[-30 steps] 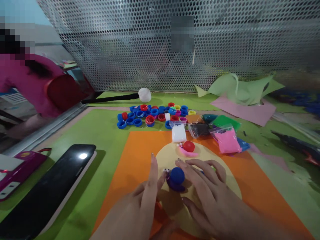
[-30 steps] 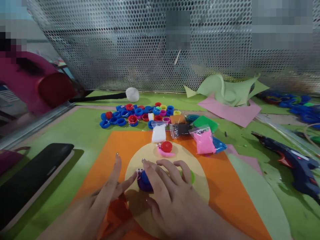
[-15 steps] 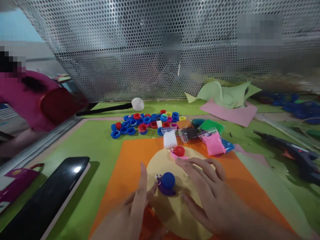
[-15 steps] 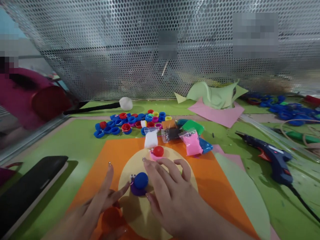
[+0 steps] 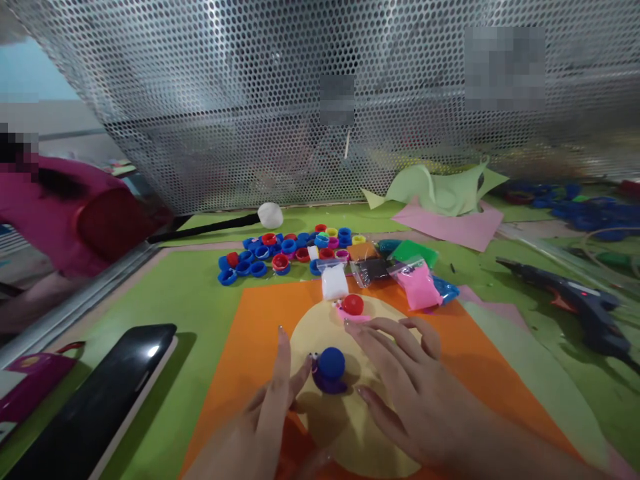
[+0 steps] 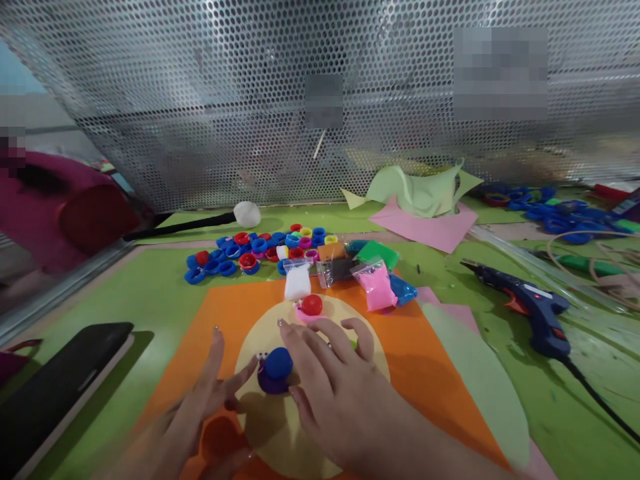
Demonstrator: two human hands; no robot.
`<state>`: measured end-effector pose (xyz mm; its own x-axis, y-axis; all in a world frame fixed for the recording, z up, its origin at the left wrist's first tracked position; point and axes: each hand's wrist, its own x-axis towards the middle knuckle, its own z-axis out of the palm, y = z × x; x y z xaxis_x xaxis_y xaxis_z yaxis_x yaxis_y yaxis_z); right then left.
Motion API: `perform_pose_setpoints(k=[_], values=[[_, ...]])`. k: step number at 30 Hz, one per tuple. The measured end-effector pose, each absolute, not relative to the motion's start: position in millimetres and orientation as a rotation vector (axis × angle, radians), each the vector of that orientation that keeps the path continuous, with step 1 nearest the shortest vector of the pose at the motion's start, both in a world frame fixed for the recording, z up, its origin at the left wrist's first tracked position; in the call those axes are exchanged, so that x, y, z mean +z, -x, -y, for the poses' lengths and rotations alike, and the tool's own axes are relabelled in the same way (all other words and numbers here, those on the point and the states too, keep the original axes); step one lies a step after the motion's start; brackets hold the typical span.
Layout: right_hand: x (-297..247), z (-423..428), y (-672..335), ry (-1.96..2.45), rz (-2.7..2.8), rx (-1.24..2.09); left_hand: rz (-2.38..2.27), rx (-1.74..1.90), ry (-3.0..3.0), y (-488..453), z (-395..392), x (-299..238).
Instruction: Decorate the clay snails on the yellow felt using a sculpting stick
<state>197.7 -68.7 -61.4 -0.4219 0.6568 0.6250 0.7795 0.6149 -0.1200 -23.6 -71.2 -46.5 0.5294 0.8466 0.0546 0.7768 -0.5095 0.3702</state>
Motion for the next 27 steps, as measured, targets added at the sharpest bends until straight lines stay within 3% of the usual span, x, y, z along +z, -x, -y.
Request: perform_pose_setpoints(k=[12, 23, 27], values=[[-63, 67, -200, 1.123, 2.217, -0.299, -1.359, 0.341, -2.31, 26, 71, -52], [-69, 62, -207, 1.181, 2.163, -0.13, -1.441, 0.396, -2.365, 21, 56, -41], [-71, 55, -211, 1.213, 2.143, -0.095, -1.493, 0.684, -2.39, 20, 41, -30]])
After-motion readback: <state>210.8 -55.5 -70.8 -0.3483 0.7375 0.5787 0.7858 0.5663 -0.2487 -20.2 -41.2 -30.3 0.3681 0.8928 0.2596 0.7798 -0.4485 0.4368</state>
